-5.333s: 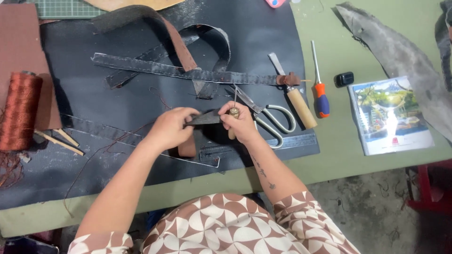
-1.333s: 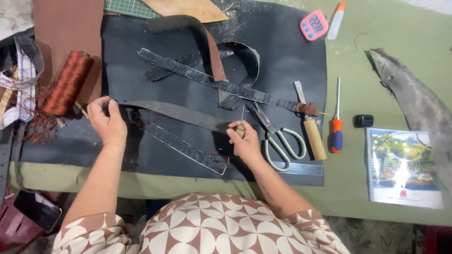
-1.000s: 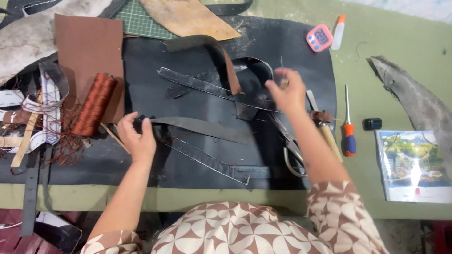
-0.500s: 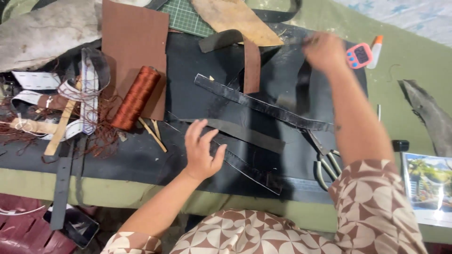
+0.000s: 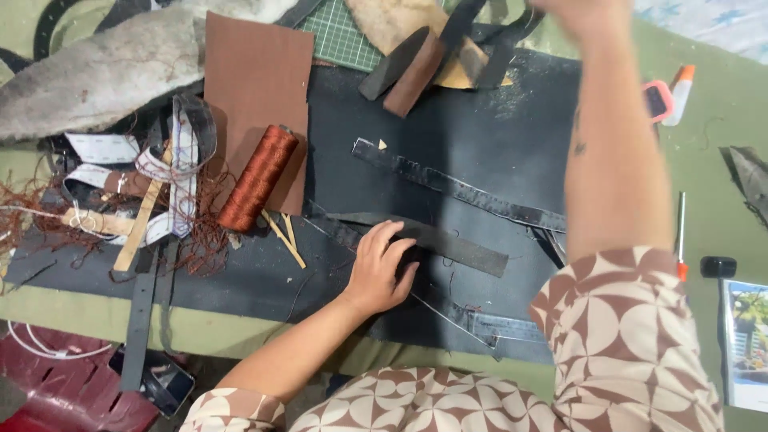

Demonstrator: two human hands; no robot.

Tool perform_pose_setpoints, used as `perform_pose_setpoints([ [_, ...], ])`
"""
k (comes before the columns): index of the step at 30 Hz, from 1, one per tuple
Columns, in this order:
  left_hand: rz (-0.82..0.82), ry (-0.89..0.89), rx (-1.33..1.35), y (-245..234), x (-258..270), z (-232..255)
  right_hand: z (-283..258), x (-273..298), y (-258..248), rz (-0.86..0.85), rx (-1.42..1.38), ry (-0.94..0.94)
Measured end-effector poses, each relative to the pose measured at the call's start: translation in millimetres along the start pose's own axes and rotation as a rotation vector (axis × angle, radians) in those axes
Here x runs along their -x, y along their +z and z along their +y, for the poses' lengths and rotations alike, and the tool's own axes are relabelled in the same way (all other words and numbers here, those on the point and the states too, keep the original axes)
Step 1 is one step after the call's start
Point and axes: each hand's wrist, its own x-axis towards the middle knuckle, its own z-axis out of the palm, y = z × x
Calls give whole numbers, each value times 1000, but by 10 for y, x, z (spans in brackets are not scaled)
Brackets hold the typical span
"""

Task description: The person uses a hand awl to punch a series of holes into a leather strap on a workshop table.

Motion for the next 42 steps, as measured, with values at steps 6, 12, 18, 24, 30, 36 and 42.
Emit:
perform_pose_setpoints([
  [6, -47, -93, 71, 43, 22, -33, 180, 1239, -117, -57, -358, 185],
  [12, -53, -40, -50, 147, 103, -153, 433, 3122, -745, -180, -517, 125],
  [18, -164, -204, -216, -85, -38, 45, 1116, 4168, -757, -352, -153, 228],
  [24, -237, -385, -278, -104, 5, 7, 993, 4466, -537, -380, 268, 103],
  [30, -199, -514, -336, -137, 40, 4, 1019, 4400, -368, -360, 218, -1],
  [36, -112, -338, -494, 47, 81, 101, 1278, 4576, -346, -188, -250, 94],
  [42, -465, -81, -187, 602, -229, 830, 1587, 4650, -148, 46, -469, 70],
])
